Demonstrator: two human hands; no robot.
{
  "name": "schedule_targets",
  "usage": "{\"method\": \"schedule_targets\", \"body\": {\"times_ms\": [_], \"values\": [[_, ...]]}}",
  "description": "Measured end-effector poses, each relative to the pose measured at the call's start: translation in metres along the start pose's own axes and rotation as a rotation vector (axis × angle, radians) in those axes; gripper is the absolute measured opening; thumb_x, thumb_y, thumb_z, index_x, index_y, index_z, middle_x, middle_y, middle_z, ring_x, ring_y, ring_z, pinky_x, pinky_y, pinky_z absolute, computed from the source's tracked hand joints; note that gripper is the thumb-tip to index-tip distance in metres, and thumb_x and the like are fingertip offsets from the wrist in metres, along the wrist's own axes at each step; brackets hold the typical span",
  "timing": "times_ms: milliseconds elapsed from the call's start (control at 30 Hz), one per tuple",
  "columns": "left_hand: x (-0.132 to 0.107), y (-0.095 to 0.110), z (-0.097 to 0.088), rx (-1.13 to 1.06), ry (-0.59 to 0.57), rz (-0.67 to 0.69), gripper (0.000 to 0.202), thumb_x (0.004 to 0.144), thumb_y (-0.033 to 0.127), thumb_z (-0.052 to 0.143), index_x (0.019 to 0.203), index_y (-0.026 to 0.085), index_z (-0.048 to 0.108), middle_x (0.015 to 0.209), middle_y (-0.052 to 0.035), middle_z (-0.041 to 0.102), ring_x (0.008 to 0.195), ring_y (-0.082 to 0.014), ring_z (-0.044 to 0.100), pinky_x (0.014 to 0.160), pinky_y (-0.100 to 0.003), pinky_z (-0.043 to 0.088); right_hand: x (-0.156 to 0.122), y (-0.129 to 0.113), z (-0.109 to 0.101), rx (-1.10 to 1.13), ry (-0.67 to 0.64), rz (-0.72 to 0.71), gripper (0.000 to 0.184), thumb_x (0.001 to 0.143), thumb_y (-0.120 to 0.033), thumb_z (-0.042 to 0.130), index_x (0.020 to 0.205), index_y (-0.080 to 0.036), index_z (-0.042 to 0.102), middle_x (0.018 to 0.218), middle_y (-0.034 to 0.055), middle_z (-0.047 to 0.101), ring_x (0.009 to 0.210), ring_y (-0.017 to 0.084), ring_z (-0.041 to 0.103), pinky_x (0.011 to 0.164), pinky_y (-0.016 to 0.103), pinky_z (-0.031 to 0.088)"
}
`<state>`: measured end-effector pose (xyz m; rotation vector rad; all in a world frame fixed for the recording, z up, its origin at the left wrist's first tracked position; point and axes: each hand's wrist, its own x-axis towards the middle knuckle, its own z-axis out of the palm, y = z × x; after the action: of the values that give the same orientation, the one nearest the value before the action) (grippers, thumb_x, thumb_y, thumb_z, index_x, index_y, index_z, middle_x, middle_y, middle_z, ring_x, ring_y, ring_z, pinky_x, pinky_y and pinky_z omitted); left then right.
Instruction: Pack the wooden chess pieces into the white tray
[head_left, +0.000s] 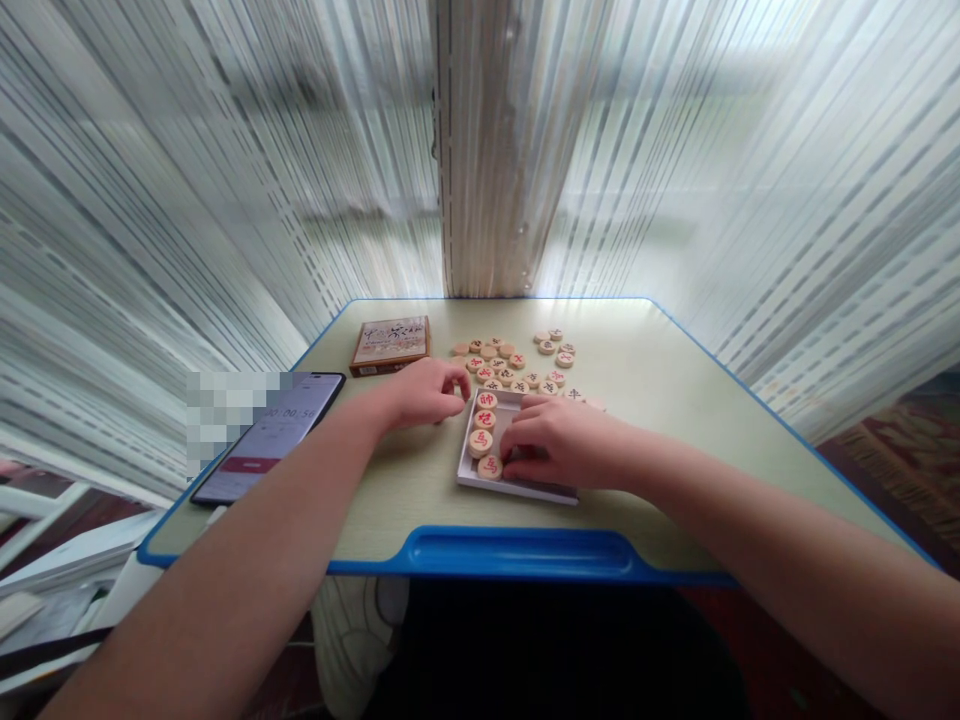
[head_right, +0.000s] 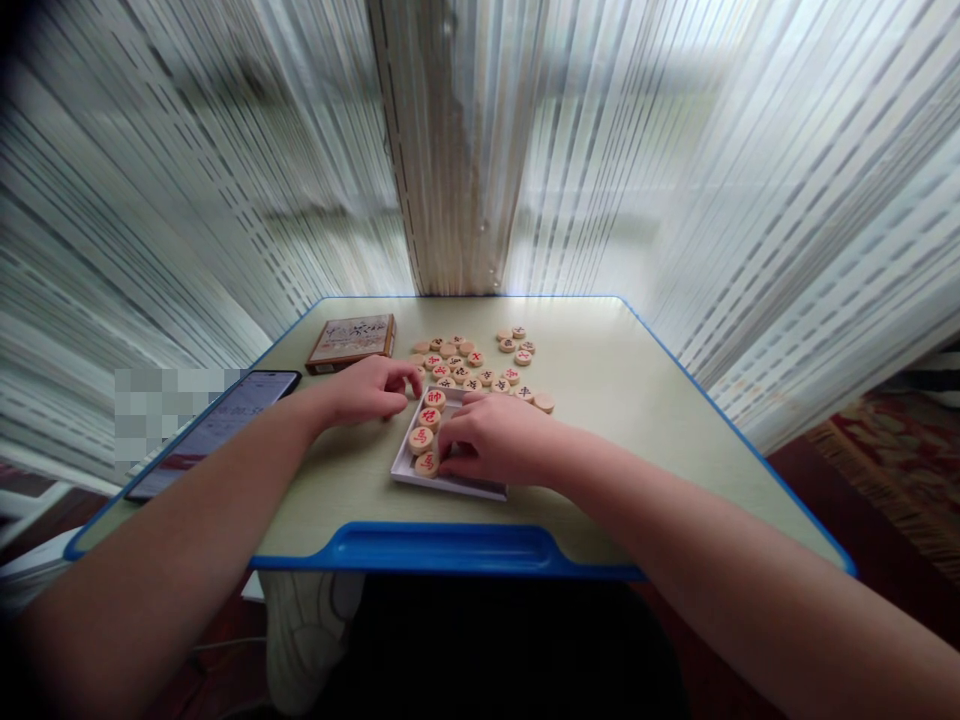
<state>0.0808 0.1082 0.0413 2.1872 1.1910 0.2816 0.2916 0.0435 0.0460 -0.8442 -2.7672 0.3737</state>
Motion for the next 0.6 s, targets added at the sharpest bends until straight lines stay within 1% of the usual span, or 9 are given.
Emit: {"method": "schedule_targets", "body": {"times_ms": [67,200,267,400,467,600], "values": [[-0.0005,0.002,0.0007,0.0,0.008,0.012,0.028,0.057,0.016,0.045,0.08,0.015,0.062,0.045,0.0056,0.052,0.041,-0.0103,0.048,0.043,-0.02,0.032,0.0006,-0.0022,-0.0008,-0.024,0.002,0.034,0.009,0.078,-0.024,0.064,0.082,-0.021,0.07,0.07,0.0021,0.063,0.07,0.014,0.053,0.061,0.025,0.037],[0.0002,0.0035,0.0026,-0.017,0.022,0.032,0.033,0.059,0.015,0.044,0.084,0.014,0.065,0.044,0.0047,0.055,0.042,-0.0105,0.049,0.044,-0.02,0.034,0.0025,-0.0068,-0.0021,-0.072,0.025,0.08,0.011,0.077,-0.029,0.065,0.074,-0.02,0.069,0.067,0.0016,0.06,0.066,0.014,0.05,0.057,0.024,0.033],[0.0007,0.0033,0.0034,-0.03,0.035,0.033,0.037,0.06,0.014,0.044,0.09,0.013,0.066,0.045,0.0041,0.056,0.042,-0.0106,0.05,0.044,-0.02,0.034,0.0034,-0.0079,-0.0019,-0.089,0.035,0.085,0.014,0.077,-0.032,0.065,0.071,-0.019,0.068,0.066,0.0017,0.059,0.065,0.013,0.049,0.057,0.024,0.032],[0.0016,0.003,0.0047,-0.074,0.063,0.059,0.049,0.06,0.013,0.046,0.106,0.013,0.064,0.045,0.0051,0.056,0.041,-0.01,0.05,0.045,-0.02,0.035,0.0042,-0.008,-0.0005,-0.112,0.033,0.094,0.018,0.077,-0.035,0.064,0.07,-0.019,0.067,0.068,0.0027,0.059,0.067,0.014,0.05,0.057,0.025,0.032],[0.0018,0.0033,0.0054,-0.096,0.064,0.069,0.05,0.06,0.012,0.045,0.107,0.013,0.064,0.045,0.0054,0.055,0.042,-0.0098,0.05,0.045,-0.02,0.036,0.0045,-0.0079,0.0,-0.123,0.032,0.096,0.018,0.077,-0.035,0.064,0.07,-0.019,0.067,0.068,0.0025,0.059,0.066,0.014,0.05,0.057,0.025,0.032],[0.0014,0.0043,0.0061,-0.084,0.074,0.059,0.044,0.061,0.013,0.046,0.099,0.012,0.068,0.045,0.0044,0.054,0.041,-0.0097,0.049,0.045,-0.02,0.036,0.0058,-0.0081,0.0014,-0.103,0.029,0.064,0.017,0.077,-0.034,0.065,0.071,-0.019,0.068,0.069,0.0022,0.06,0.065,0.013,0.051,0.059,0.025,0.034]]}}
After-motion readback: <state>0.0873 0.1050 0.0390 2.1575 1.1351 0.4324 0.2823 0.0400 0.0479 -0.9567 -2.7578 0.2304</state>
